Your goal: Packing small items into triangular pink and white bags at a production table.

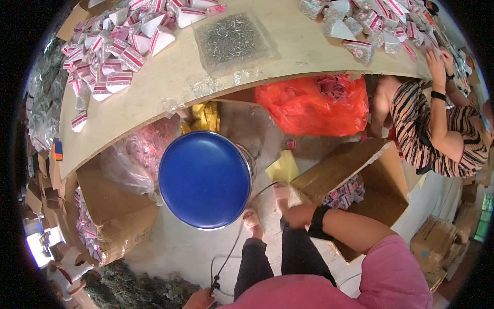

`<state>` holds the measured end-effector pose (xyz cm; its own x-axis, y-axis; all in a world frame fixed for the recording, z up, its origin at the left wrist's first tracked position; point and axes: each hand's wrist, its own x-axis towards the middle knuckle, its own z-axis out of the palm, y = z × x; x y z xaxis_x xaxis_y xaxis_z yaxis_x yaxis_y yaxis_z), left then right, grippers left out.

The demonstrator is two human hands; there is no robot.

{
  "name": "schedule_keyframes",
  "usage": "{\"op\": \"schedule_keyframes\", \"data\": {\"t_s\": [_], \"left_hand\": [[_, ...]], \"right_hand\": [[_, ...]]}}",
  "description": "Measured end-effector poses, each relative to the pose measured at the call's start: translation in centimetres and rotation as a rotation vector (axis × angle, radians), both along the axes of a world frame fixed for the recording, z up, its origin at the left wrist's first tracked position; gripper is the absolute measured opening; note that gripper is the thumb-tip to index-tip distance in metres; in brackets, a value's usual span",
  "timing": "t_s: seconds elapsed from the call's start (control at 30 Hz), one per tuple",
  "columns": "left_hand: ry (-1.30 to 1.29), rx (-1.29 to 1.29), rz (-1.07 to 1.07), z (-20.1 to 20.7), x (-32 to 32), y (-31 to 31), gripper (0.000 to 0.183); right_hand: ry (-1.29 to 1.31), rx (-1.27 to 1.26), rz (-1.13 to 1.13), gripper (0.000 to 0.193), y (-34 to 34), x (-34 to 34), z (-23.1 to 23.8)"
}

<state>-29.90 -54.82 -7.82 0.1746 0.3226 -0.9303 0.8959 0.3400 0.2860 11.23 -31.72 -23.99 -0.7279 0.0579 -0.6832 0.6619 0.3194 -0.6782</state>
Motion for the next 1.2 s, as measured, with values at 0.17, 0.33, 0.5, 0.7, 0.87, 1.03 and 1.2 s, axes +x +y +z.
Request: {"op": "schedule_keyframes", "data": {"t_s": [0.17, 0.33, 0.5, 0.7, 0.87, 1.03, 1.2], "left_hand": [[0.210, 0.294, 0.152, -3.4, 3.2, 5.6, 0.054], [0.251, 1.005, 0.391, -11.3, 5.4, 16.1, 0.051], [0.234, 1.338, 0.465, -19.8, 4.9, 20.9, 0.072], [0.399, 1.369, 0.193, -20.2, 4.7, 21.9, 0.062], [0.422, 1.404, 0.171, -22.8, 4.7, 21.7, 0.062], [0.428, 1.416, 0.137, -24.2, 4.9, 22.6, 0.062], [0.439, 1.409, 0.100, -24.1, 4.2, 23.2, 0.062]], "right_hand": [[0.024, -0.762, -0.354, 0.024, 5.1, -3.1, -0.2], [-0.004, -0.069, -0.979, 0.009, 12.5, 3.2, -17.6], [-0.299, 0.950, -0.390, 0.005, 13.6, 13.3, -38.0], [-0.492, 0.633, -1.064, 0.012, 15.4, 12.2, -47.6], [-0.421, 0.943, -0.989, 0.024, 14.9, 10.5, -53.0], [-0.459, 1.104, -0.975, 0.046, 14.5, 13.2, -60.7], [-0.394, 1.175, -0.948, 0.047, 13.3, 14.1, -64.1]]}}
